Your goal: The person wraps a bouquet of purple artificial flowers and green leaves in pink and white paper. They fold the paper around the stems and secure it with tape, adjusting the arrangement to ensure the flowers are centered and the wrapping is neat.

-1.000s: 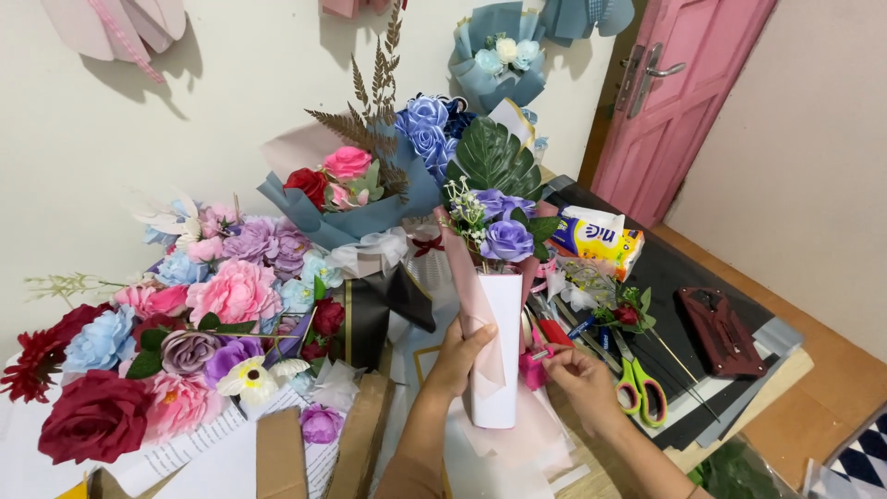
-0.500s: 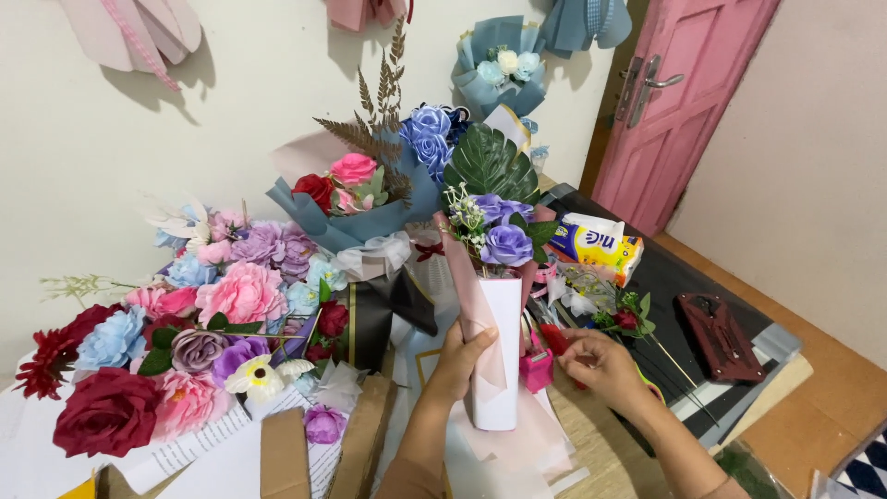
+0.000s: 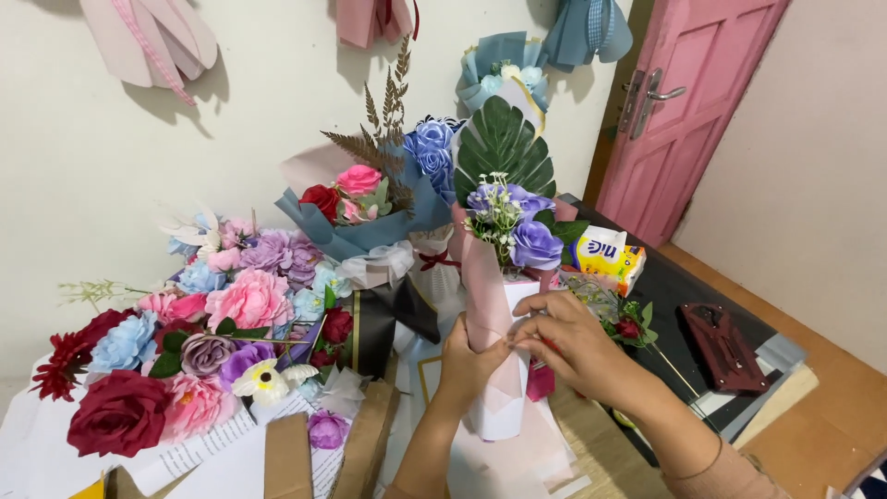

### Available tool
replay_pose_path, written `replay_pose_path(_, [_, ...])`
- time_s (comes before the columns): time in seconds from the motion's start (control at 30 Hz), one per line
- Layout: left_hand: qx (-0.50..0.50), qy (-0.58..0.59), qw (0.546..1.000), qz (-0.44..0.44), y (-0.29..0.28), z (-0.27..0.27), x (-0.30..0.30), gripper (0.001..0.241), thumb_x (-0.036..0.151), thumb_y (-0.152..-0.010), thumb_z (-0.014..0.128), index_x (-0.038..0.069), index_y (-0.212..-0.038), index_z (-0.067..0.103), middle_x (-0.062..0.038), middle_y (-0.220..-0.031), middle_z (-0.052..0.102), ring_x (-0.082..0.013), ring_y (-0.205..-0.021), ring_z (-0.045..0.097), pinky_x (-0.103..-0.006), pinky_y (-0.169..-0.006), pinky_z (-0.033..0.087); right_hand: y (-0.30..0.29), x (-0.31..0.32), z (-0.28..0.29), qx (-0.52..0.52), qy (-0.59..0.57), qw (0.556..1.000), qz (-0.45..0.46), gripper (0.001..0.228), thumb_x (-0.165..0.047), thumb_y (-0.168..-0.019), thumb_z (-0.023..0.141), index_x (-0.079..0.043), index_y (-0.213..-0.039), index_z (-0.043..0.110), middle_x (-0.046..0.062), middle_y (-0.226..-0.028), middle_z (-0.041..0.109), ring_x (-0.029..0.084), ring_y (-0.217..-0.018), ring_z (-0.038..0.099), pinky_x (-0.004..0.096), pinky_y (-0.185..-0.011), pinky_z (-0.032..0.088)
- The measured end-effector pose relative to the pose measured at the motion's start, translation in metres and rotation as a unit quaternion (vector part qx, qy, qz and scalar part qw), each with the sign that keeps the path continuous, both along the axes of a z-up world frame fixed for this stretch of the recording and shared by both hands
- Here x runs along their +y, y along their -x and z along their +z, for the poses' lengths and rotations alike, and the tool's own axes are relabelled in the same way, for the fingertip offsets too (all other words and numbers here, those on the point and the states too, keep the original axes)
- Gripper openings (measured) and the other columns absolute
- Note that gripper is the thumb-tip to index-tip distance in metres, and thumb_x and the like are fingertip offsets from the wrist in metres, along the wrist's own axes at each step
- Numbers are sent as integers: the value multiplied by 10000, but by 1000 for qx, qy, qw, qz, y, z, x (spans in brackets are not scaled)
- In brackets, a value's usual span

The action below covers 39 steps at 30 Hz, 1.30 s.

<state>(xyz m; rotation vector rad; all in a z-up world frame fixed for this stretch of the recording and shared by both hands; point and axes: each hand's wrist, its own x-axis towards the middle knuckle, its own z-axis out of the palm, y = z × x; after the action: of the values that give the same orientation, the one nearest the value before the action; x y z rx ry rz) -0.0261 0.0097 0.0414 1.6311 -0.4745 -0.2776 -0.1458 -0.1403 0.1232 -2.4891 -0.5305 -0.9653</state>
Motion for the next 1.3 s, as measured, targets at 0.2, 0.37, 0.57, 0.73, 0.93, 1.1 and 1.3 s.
replay_pose_path(0.2, [-23, -3, 999, 23, 4, 8, 2, 649, 385, -605, 893, 200, -1177, 648, -135, -1127, 726, -343, -1183, 653, -507, -987, 492, -7, 7, 9, -6, 49, 999, -13, 89, -244, -953, 650, -173, -931, 698, 45, -1075, 677, 321, -1002, 643, 398, -824, 513])
replay_pose_path(0.37, [-30, -13, 999, 33, 5, 10, 1, 655, 379, -612, 893, 181, -1182, 637, -155, -1140, 725, -370, -1197, 645, -519, -993, 490, -12, 6, 6, -29, 95, 994, -37, 33, -161, -920, 676, -143, -896, 689, 31, -1033, 671, 288, -978, 644, 375, -792, 514])
replay_pose_path(0.57, [-36, 10, 998, 40, 6, 10, 2, 650, 347, -616, 891, 160, -1183, 635, -171, -1142, 723, -390, -1203, 637, -545, -995, 478, -14, 11, 8, -73, 143, 984, -75, 44, -135, -878, 712, -122, -850, 682, 21, -958, 661, 259, -939, 643, 343, -758, 505])
replay_pose_path(0.73, [-38, 24, 998, 51, 8, 8, 1, 668, 319, -607, 898, 124, -1186, 630, -207, -1135, 715, -429, -1200, 629, -555, -1000, 470, -22, 7, -3, -85, 147, 982, -89, 53, -137, -864, 724, -121, -838, 680, 12, -932, 649, 247, -926, 642, 336, -749, 505])
replay_pose_path(0.93, [-62, 40, 994, 75, 24, 29, 6, 527, 324, -637, 822, 121, -1078, 616, -52, -1014, 682, -198, -954, 621, -328, -830, 514, -20, 9, -5, -84, 109, 988, -70, 141, -156, -894, 750, -43, -897, 666, 88, -990, 613, 248, -919, 600, 379, -812, 476])
replay_pose_path(1.1, [-89, 92, 987, 97, 26, 26, 5, 553, 245, -643, 843, 94, -1119, 605, -59, -1019, 674, -195, -929, 625, -318, -782, 538, -18, 10, -14, -107, 70, 985, -114, 179, -225, -861, 794, -90, -929, 698, 58, -973, 621, 250, -890, 576, 376, -764, 460])
replay_pose_path(1.3, [-106, 106, 986, 78, 20, 17, 6, 557, 238, -638, 873, 94, -1100, 598, -47, -997, 656, -181, -896, 617, -314, -730, 531, -17, 5, -20, -109, 35, 984, -134, 274, -294, -820, 823, -100, -970, 701, 53, -960, 591, 263, -997, 624, 419, -861, 481])
